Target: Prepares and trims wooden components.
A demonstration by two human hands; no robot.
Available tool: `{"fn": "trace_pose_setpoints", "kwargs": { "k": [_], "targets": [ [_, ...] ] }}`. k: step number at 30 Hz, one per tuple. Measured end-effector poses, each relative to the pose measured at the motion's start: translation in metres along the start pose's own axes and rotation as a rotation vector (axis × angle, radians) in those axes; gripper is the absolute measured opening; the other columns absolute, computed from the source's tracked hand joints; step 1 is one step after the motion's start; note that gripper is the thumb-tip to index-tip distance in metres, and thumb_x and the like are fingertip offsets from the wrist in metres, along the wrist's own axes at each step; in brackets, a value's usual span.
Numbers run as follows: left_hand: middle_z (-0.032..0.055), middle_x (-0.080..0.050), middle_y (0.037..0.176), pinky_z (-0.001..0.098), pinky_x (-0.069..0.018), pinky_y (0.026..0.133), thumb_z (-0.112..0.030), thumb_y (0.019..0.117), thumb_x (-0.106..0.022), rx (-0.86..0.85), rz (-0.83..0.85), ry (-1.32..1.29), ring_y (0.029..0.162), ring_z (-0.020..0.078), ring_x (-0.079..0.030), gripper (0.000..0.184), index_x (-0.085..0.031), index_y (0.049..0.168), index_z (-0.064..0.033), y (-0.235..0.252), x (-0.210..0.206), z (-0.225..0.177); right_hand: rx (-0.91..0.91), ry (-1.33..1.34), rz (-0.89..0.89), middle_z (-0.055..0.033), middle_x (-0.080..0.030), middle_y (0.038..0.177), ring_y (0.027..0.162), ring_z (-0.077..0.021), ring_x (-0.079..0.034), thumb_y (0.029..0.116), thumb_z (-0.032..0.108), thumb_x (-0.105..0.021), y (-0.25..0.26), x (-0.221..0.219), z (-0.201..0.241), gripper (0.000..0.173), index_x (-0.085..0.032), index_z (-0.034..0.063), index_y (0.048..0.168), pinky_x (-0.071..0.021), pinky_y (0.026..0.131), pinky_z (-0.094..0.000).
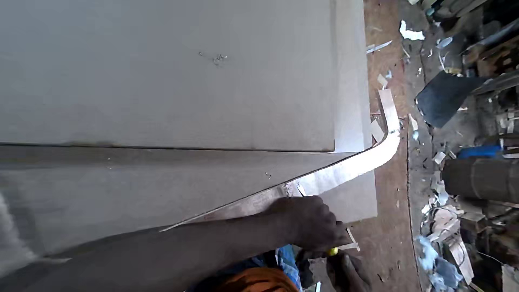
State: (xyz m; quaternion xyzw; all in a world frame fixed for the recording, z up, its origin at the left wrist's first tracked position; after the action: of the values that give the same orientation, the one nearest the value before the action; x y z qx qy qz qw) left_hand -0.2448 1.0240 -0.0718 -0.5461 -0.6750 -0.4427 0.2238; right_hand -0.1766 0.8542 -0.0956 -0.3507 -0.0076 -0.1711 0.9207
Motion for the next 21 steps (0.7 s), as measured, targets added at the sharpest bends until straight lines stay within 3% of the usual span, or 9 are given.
{"fn": "trace_pose_setpoints", "kwargs": {
  "k": [2, 5, 9, 12, 16, 19, 21],
  "targets": [
    [0.0025, -0.057, 0.060, 0.0352, -0.0482, 0.051, -0.045, 0.1063, -0.047, 0.050, -0.086, 0.055, 0.055, 0.0196, -0.060, 0.048, -0.068, 0.081, -0.0106, 0.002, 0.014, 0.006, 0.187, -0.173, -0.048, 0.0055, -0.068, 0.081, 0.066, -0.0017, -0.062, 0.1081, 0.031, -0.046, -0.009, 0.005, 0.024, 0.033, -0.066, 0.0051, 0.103, -0.0539, 0.058, -0.0205],
    [0.0003, -0.054, 0.057, 0.0333, -0.0464, 0.050, -0.053, 0.1049, -0.044, 0.117, -0.232, 0.134, 0.052, 0.0173, -0.057, 0.056, -0.065, 0.073, -0.0126, 0.000, 0.026, 0.011, 0.354, -0.330, -0.167, 0.0003, -0.072, 0.089, 0.076, -0.0059, -0.068, 0.1023, 0.029, -0.061, -0.021, 0.007, 0.045, 0.027, -0.065, 0.0028, 0.105, -0.0585, 0.068, -0.0255],
    [0.0000, -0.049, 0.053, 0.0327, -0.0414, 0.044, -0.066, 0.1010, -0.043, 0.152, -0.353, 0.156, 0.047, 0.0169, -0.053, 0.065, -0.061, 0.068, -0.0121, -0.004, 0.032, 0.020, 0.408, -0.373, -0.268, -0.0032, -0.074, 0.093, 0.075, -0.0084, -0.069, 0.0941, 0.018, -0.072, -0.035, 0.009, 0.059, 0.024, -0.062, 0.0017, 0.109, -0.0600, 0.065, -0.0266],
    [0.0001, -0.049, 0.053, 0.0333, -0.0433, 0.043, -0.071, 0.0974, -0.045, 0.167, -0.372, 0.134, 0.047, 0.0171, -0.054, 0.068, -0.062, 0.070, -0.0114, -0.004, 0.040, 0.025, 0.412, -0.433, -0.294, -0.0048, -0.071, 0.086, 0.068, -0.0113, -0.069, 0.0926, 0.017, -0.074, -0.044, 0.007, 0.064, 0.028, -0.061, -0.0013, 0.110, -0.0614, 0.060, -0.0300],
    [0.0011, -0.049, 0.054, 0.0343, -0.0421, 0.044, -0.077, 0.0938, -0.042, 0.195, -0.451, 0.186, 0.048, 0.0184, -0.054, 0.073, -0.061, 0.071, -0.0110, -0.008, 0.049, 0.032, 0.477, -0.494, -0.329, -0.0029, -0.070, 0.086, 0.068, -0.0054, -0.065, 0.0911, 0.017, -0.075, -0.049, 0.001, 0.071, 0.030, -0.062, -0.0024, 0.109, -0.0574, 0.059, -0.0234],
    [0.0058, -0.058, 0.061, 0.0413, -0.0517, 0.050, -0.078, 0.0929, -0.044, 0.285, -0.438, 0.098, 0.056, 0.0230, -0.063, 0.075, -0.065, 0.077, -0.0077, -0.013, 0.063, 0.051, 0.484, -0.452, -0.379, 0.0000, -0.069, 0.087, 0.070, -0.0023, -0.064, 0.0892, 0.012, -0.075, -0.055, 0.003, 0.073, 0.028, -0.062, -0.0026, 0.108, -0.0569, 0.061, -0.0201],
    [0.0073, -0.059, 0.064, 0.0430, -0.0515, 0.050, -0.074, 0.0964, -0.043, 0.356, -0.530, 0.088, 0.058, 0.0245, -0.063, 0.072, -0.065, 0.078, -0.0069, -0.019, 0.084, 0.070, 0.450, -0.409, -0.403, 0.0015, -0.068, 0.085, 0.067, -0.0013, -0.062, 0.0910, 0.012, -0.072, -0.060, 0.008, 0.071, 0.028, -0.061, -0.0039, 0.111, -0.0550, 0.059, -0.0200]
  ]
}}
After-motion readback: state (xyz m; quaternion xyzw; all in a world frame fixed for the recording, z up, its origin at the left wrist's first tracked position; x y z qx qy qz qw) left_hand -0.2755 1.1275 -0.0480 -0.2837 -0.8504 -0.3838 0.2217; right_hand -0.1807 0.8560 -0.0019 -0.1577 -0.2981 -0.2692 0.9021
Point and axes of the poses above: each hand's wrist, its own y-axis towards the middle knuckle, its own x-axis out of the back of the hand, z = x × y, the point moved 7 cm from there along y, towards the middle knuckle
